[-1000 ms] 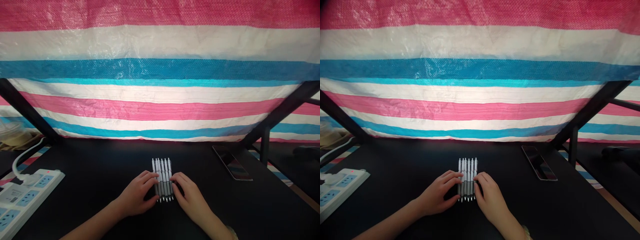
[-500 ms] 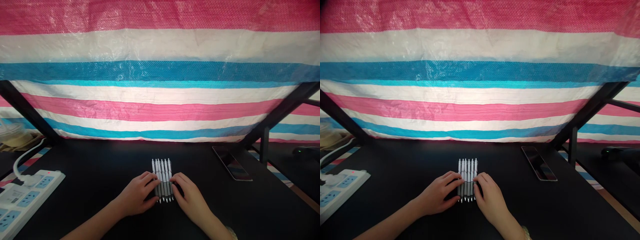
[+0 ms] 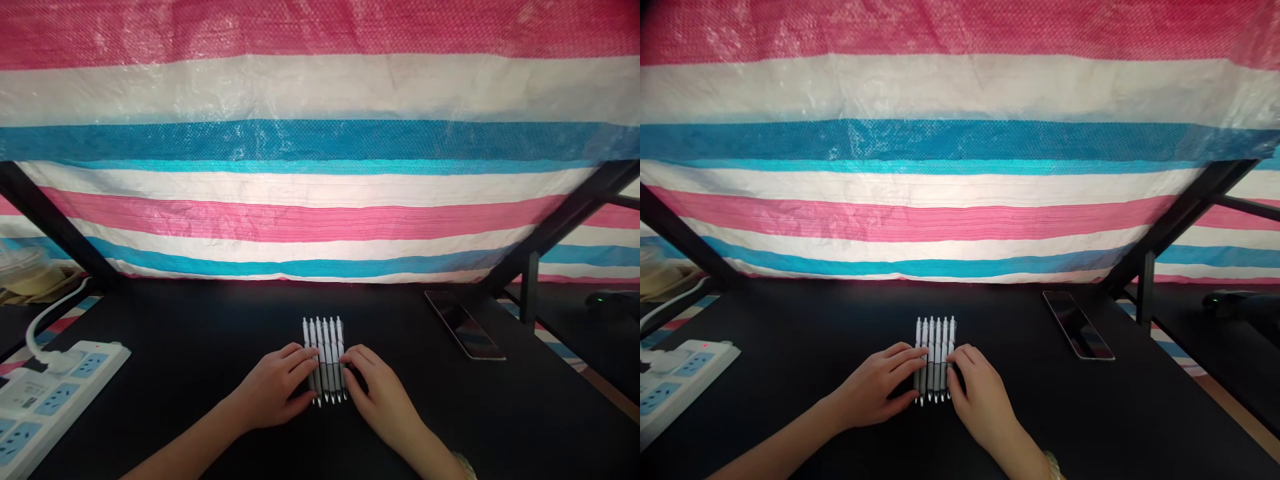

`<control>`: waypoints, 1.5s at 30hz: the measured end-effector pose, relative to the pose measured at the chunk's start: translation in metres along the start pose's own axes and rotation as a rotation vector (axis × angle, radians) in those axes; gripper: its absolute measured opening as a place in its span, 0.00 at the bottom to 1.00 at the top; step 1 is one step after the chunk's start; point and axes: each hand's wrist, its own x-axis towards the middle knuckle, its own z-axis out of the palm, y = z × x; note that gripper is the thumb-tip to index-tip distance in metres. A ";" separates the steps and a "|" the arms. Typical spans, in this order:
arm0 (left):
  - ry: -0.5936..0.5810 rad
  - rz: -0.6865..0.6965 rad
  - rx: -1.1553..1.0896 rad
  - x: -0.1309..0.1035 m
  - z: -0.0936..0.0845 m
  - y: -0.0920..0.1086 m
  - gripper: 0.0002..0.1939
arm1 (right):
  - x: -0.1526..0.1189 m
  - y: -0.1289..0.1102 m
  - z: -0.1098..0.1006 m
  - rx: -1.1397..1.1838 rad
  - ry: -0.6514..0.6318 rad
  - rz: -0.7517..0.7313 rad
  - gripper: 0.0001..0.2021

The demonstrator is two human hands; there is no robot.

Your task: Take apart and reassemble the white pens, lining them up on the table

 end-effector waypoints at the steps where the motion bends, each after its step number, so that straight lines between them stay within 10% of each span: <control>1: 0.001 0.009 0.021 0.000 0.000 0.000 0.22 | 0.000 0.000 0.000 0.000 0.002 -0.001 0.09; 28: 0.089 0.044 0.089 -0.003 0.013 -0.002 0.32 | -0.002 0.002 0.001 0.015 0.032 0.028 0.08; 45: 0.220 0.241 0.186 0.001 0.014 0.008 0.10 | -0.001 0.001 0.002 0.013 0.024 0.021 0.09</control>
